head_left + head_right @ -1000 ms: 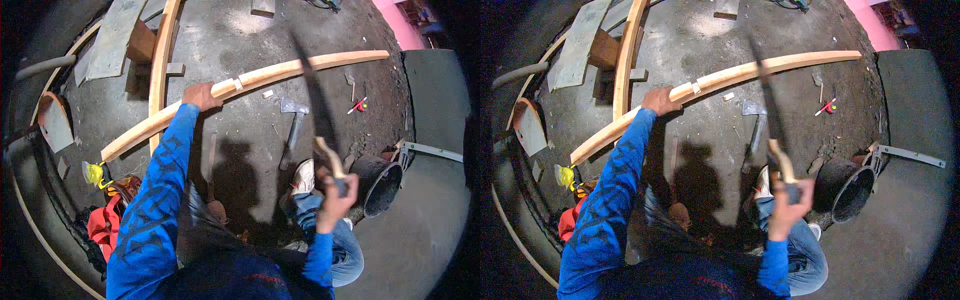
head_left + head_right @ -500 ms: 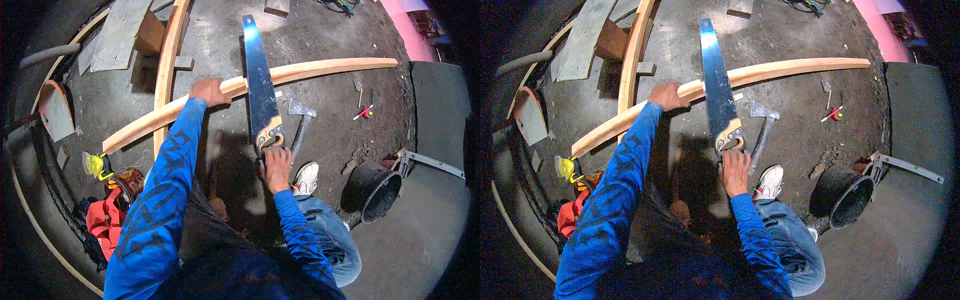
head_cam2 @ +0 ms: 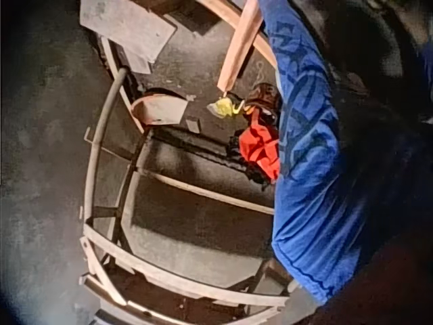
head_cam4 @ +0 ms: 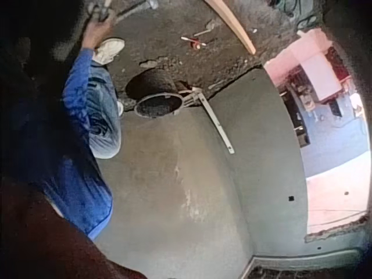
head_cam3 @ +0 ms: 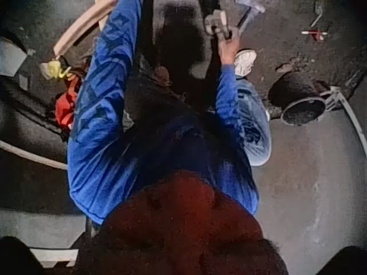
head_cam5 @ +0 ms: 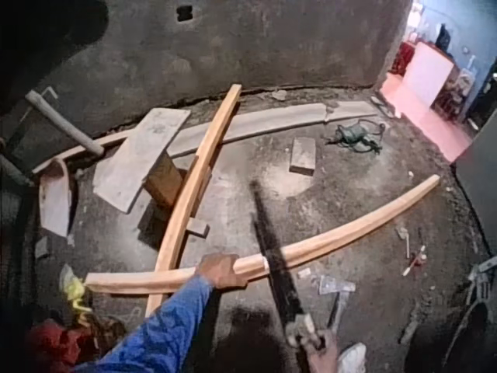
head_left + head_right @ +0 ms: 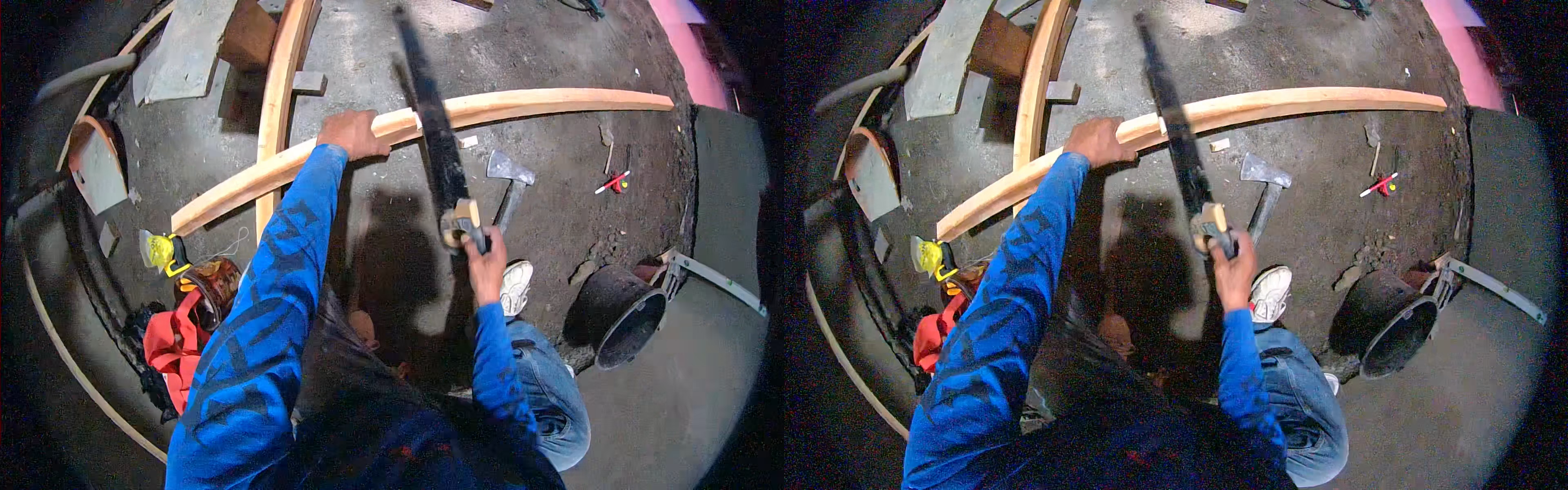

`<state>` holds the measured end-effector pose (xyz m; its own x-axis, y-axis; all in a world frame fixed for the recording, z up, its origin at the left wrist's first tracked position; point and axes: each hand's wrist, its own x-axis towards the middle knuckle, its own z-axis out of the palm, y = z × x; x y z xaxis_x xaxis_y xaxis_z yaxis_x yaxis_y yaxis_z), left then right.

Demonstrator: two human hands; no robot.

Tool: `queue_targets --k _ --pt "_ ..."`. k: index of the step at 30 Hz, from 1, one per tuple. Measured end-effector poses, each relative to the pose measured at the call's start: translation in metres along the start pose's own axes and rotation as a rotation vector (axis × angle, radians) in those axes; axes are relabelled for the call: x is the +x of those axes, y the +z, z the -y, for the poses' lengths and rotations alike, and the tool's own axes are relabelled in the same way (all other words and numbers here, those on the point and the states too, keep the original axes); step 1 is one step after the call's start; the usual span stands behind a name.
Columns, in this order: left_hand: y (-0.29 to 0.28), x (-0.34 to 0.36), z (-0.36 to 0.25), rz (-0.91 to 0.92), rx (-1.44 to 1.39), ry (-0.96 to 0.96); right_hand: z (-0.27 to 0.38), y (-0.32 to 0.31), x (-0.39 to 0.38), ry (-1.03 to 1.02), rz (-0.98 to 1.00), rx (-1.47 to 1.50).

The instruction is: The recorder is using a hand saw to cut through a piece of wood that is part of a cross-shaped assembly.

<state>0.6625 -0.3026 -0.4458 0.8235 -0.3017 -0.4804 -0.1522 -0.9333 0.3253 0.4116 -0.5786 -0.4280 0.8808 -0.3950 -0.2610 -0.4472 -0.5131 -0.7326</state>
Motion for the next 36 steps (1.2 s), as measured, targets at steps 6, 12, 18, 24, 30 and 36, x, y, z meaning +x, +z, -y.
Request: queue_targets --k 6,12,18,24,30,36 --pt "0.001 -0.003 -0.002 -0.002 0.002 -0.002 0.105 -0.050 -0.041 -0.030 -0.027 0.313" --pt "-0.003 -0.003 0.002 -0.001 -0.051 0.032 0.102 -0.049 -0.055 -0.129 -0.060 0.147" --pt "0.000 0.000 0.004 -0.018 -0.068 0.039 0.147 -0.104 -0.100 -0.134 -0.024 0.029" --pt "0.009 -0.005 -0.002 -0.102 0.009 0.032 0.159 -0.039 -0.029 -0.185 -0.032 0.046" --pt "0.009 0.000 0.003 -0.079 -0.014 0.068 0.178 -0.060 -0.062 -0.190 -0.034 0.025" --pt "0.014 -0.007 -0.004 -0.114 0.011 0.031 0.177 -0.035 -0.031 -0.321 -0.048 -0.063"
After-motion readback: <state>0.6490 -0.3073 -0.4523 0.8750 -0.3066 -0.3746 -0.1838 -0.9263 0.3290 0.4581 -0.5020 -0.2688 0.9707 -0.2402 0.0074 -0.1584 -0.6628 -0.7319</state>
